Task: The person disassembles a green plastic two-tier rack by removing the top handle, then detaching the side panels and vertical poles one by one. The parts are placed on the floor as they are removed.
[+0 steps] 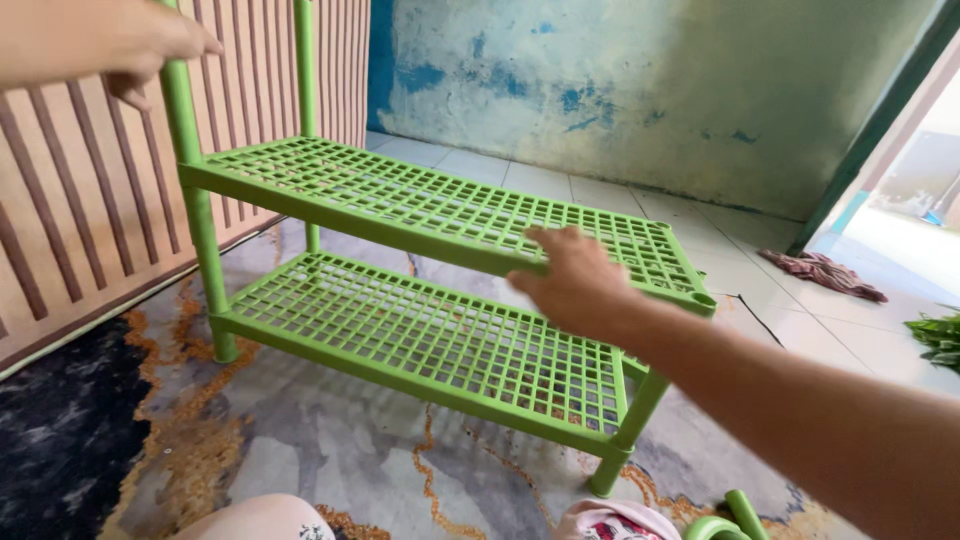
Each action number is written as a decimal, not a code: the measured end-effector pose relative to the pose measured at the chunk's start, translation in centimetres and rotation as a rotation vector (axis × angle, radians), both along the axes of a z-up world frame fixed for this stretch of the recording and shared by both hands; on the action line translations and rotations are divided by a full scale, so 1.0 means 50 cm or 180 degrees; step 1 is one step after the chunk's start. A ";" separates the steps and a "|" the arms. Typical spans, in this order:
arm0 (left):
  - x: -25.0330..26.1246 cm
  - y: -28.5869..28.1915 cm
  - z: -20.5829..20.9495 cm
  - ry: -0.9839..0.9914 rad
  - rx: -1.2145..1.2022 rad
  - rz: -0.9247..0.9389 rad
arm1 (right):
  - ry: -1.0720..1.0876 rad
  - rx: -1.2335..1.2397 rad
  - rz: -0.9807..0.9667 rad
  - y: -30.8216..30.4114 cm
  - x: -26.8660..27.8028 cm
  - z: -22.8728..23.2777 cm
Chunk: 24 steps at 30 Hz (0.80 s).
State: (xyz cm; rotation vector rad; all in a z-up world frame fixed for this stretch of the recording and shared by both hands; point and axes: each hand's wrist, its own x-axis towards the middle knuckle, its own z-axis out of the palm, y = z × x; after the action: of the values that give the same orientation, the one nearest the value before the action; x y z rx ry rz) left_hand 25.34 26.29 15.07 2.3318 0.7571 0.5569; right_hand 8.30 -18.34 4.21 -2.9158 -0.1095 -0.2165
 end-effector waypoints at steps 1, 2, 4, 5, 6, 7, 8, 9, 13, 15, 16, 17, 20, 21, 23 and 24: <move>0.012 0.011 0.008 -0.0134 -0.0437 -0.0015 | -0.0012 -0.0475 0.0058 0.030 -0.020 -0.025; 0.027 0.013 0.016 -0.0204 -0.0497 -0.0027 | -0.0038 -0.0943 0.0100 0.047 -0.032 -0.047; 0.048 0.009 0.026 -0.0330 -0.0517 -0.0041 | -0.0108 -0.1137 0.0211 0.049 -0.045 -0.077; 0.053 0.005 0.026 -0.0337 -0.0491 -0.0065 | -0.0144 -0.1235 0.0266 0.044 -0.045 -0.085; 0.047 0.013 0.017 -0.0334 -0.0457 -0.0065 | -0.0055 -0.1266 0.0222 0.040 -0.043 -0.091; 0.048 0.004 0.005 -0.0338 -0.0440 -0.0106 | 0.0035 -0.1297 0.0178 0.029 -0.044 -0.094; 0.034 0.004 -0.013 -0.0338 -0.0440 -0.0118 | 0.0119 -0.1336 0.0179 0.020 -0.038 -0.093; 0.018 0.000 -0.031 -0.0341 -0.0442 -0.0151 | 0.0125 -0.1422 0.0144 0.013 -0.030 -0.091; -0.091 -0.014 -0.073 -0.0426 -0.0425 -0.0239 | 0.0121 -0.1636 0.0127 -0.018 0.041 -0.090; -0.154 -0.037 -0.073 -0.0484 -0.0406 -0.0328 | 0.0204 -0.1647 0.0135 -0.054 0.101 -0.096; -0.181 -0.054 -0.070 -0.0538 -0.0407 -0.0392 | 0.0258 -0.1624 0.0120 -0.074 0.140 -0.098; -0.208 -0.072 -0.067 -0.0561 -0.0392 -0.0459 | 0.0312 -0.1602 0.0106 -0.093 0.180 -0.100; -0.287 -0.135 -0.060 -0.0613 -0.0344 -0.0742 | 0.0517 -0.1292 -0.0330 -0.130 0.282 -0.093; -0.314 -0.159 -0.057 -0.0602 -0.0323 -0.0850 | 0.0570 -0.1059 -0.0455 -0.134 0.301 -0.085; -0.360 -0.217 -0.059 -0.0531 -0.0294 -0.1088 | 0.0712 -0.0614 -0.0736 -0.141 0.302 -0.069; -0.378 -0.243 -0.059 -0.0494 -0.0287 -0.1231 | 0.0712 -0.0486 -0.0585 -0.138 0.292 -0.052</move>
State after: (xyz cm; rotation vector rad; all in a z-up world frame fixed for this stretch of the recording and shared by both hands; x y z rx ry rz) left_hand 6.44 14.14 12.10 2.2406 0.2433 0.5097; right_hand 22.91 -25.26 1.63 -3.0779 0.1860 0.0948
